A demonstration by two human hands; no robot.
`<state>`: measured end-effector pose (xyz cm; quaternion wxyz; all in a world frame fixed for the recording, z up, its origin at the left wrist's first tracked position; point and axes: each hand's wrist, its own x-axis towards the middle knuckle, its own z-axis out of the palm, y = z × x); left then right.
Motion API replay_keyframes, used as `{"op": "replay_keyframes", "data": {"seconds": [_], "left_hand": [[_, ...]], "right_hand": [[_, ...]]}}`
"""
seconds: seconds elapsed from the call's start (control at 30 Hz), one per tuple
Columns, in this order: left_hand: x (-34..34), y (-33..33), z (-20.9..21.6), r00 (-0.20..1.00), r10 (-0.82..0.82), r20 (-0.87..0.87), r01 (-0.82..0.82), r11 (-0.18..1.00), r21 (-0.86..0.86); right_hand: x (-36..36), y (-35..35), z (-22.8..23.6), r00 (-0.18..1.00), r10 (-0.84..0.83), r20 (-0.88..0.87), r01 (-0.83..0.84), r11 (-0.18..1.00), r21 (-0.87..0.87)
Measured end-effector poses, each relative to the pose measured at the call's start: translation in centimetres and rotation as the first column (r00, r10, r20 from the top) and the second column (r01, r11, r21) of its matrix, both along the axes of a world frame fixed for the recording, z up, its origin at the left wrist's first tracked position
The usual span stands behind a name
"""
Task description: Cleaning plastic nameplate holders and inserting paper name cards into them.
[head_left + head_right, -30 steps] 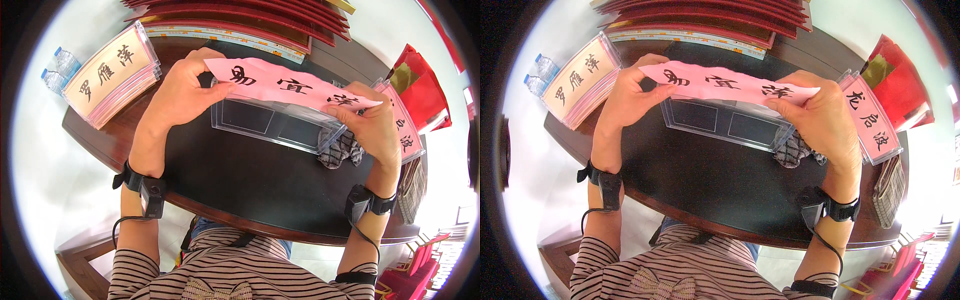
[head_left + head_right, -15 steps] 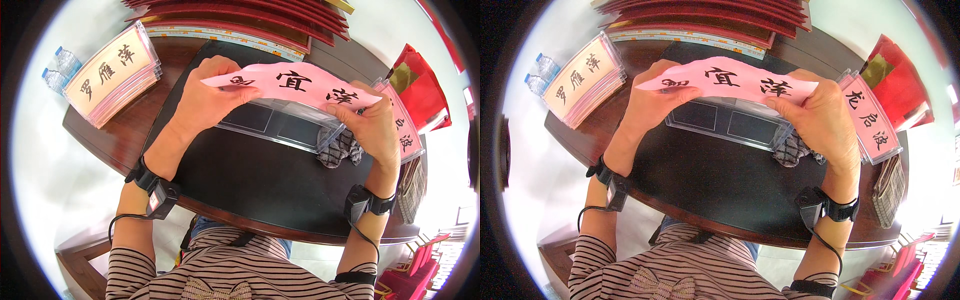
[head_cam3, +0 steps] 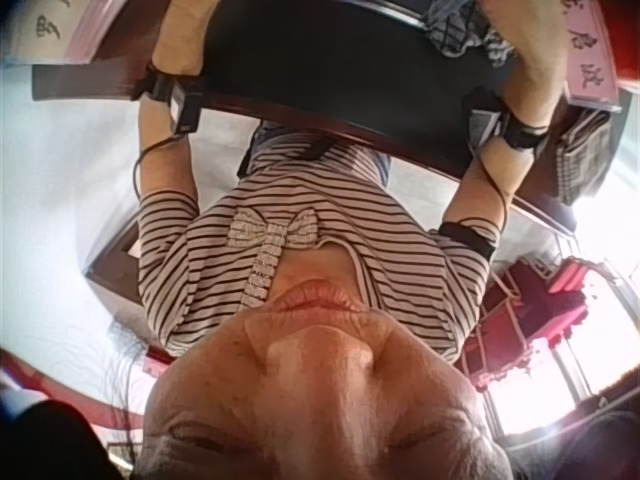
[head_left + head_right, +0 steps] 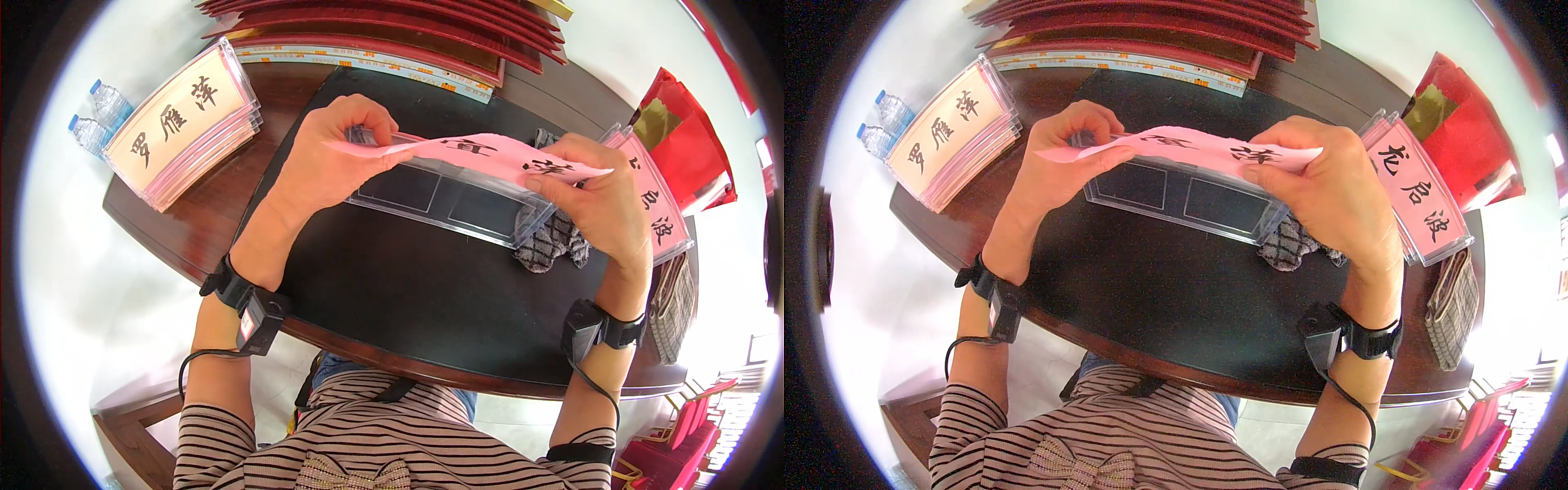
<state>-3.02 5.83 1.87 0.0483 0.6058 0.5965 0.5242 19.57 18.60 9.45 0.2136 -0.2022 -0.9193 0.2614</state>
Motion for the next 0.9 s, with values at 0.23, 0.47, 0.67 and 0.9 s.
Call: {"op": "replay_keyframes", "data": {"seconds": [0.23,0.47,0.67,0.9], "left_hand": [[0.4,0.0,0.4,0.994,-0.016,0.109,0.021,0.999,-0.043],[0.4,-0.1,0.5,0.992,0.019,0.121,-0.009,0.997,-0.082],[-0.7,-0.4,0.8,0.998,0.007,0.064,0.001,0.991,-0.133],[-0.4,-0.5,1.0,0.995,0.019,0.101,-0.002,0.986,-0.165]], "right_hand": [[-0.1,0.0,-0.4,0.988,-0.152,0.036,0.155,0.982,-0.107],[-0.4,-0.4,0.0,0.994,-0.095,0.052,0.098,0.993,-0.065],[-1.4,-0.5,-1.1,0.999,-0.01,-0.032,0.009,1.0,-0.027],[-1.0,0.4,-1.3,1.0,-0.008,0.016,0.009,0.995,-0.097]]}}
